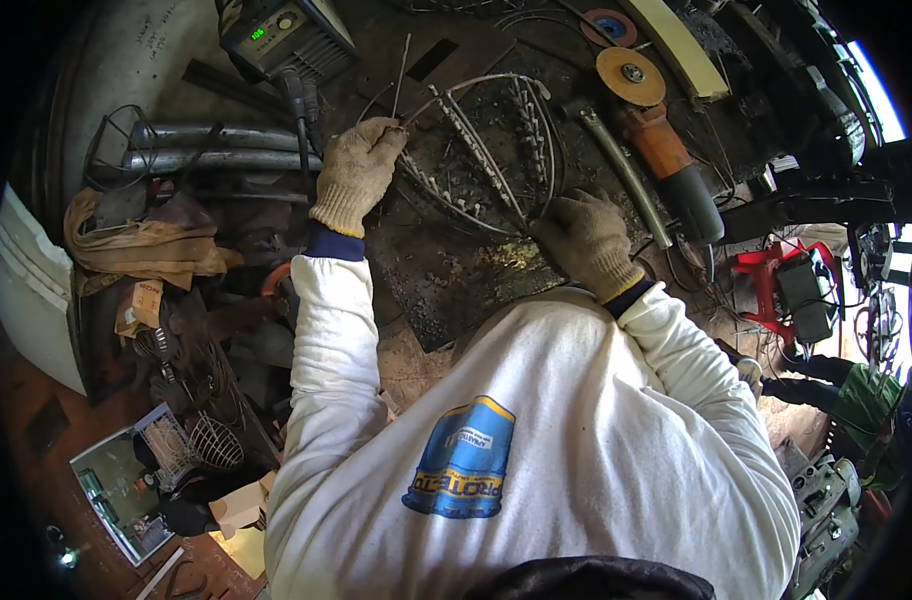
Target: The person assembles a curved metal structure by arranging thin metal rods on a plate and joining them using a welding torch.
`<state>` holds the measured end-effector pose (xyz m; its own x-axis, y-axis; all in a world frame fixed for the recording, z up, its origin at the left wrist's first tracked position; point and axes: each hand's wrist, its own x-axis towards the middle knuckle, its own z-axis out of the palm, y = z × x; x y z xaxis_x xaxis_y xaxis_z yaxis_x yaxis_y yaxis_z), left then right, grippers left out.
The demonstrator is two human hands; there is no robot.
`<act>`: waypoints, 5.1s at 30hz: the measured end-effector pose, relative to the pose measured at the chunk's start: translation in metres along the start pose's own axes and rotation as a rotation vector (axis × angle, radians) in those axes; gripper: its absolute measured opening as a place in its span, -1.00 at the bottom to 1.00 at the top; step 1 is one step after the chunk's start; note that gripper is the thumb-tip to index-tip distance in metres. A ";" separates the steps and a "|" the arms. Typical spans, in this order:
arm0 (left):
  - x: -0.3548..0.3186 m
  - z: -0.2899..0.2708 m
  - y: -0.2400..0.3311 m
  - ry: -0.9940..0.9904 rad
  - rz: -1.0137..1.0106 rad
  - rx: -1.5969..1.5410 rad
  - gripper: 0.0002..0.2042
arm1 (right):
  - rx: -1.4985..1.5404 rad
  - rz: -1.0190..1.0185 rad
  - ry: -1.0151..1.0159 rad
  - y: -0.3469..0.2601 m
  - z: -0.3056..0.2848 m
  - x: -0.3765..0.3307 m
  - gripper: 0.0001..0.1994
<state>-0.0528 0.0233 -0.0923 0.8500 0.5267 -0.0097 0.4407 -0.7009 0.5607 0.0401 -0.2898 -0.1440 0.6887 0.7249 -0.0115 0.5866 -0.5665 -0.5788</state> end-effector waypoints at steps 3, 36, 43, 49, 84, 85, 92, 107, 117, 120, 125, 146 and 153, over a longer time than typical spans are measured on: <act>-0.003 -0.004 -0.005 -0.052 -0.067 -0.127 -0.68 | 0.032 -0.006 -0.011 0.000 -0.001 0.000 -0.77; -0.010 0.001 0.013 0.206 0.347 0.099 -0.69 | -0.046 0.043 -0.140 -0.010 -0.014 0.004 -0.78; -0.012 0.017 0.057 0.285 0.656 0.290 -0.63 | -0.037 -0.043 -0.048 -0.002 -0.007 0.002 -0.74; -0.001 0.031 0.032 0.271 0.639 0.180 -0.62 | -0.031 -0.015 -0.044 -0.002 -0.005 0.002 -0.74; -0.051 0.034 0.090 -0.262 0.912 0.732 -0.44 | 0.225 -0.001 0.044 0.023 -0.022 -0.012 -0.79; -0.052 0.033 0.092 -0.257 0.893 0.712 -0.43 | 0.265 0.030 0.106 0.024 -0.025 -0.014 -0.79; -0.057 0.040 0.088 -0.143 0.907 0.653 -0.59 | -0.022 -0.268 0.197 0.021 -0.008 -0.017 -0.81; -0.051 0.042 0.091 -0.192 0.903 0.659 -0.51 | -0.345 -0.287 0.057 -0.007 -0.002 -0.016 -0.77; -0.058 0.041 0.090 -0.205 0.875 0.606 -0.53 | -0.277 -0.142 0.042 -0.007 0.013 -0.019 -0.76; -0.057 0.042 0.094 -0.238 0.853 0.659 -0.53 | -0.254 -0.135 0.173 -0.002 0.023 -0.014 -0.78; -0.063 0.039 0.106 -0.248 0.803 0.692 -0.53 | -0.262 -0.098 0.023 -0.002 0.020 -0.013 -0.74; -0.062 0.043 0.107 -0.281 0.789 0.866 -0.44 | 0.131 0.701 1.354 0.286 -0.198 -0.052 -0.38; -0.064 0.044 0.103 -0.291 0.740 0.843 -0.43 | 0.326 0.892 1.046 0.327 -0.203 -0.021 -0.41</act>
<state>-0.0495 -0.1037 -0.0701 0.9664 -0.1999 -0.1616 -0.2327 -0.9474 -0.2197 0.3039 -0.5701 -0.1670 0.8487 -0.5265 0.0501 -0.2315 -0.4549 -0.8599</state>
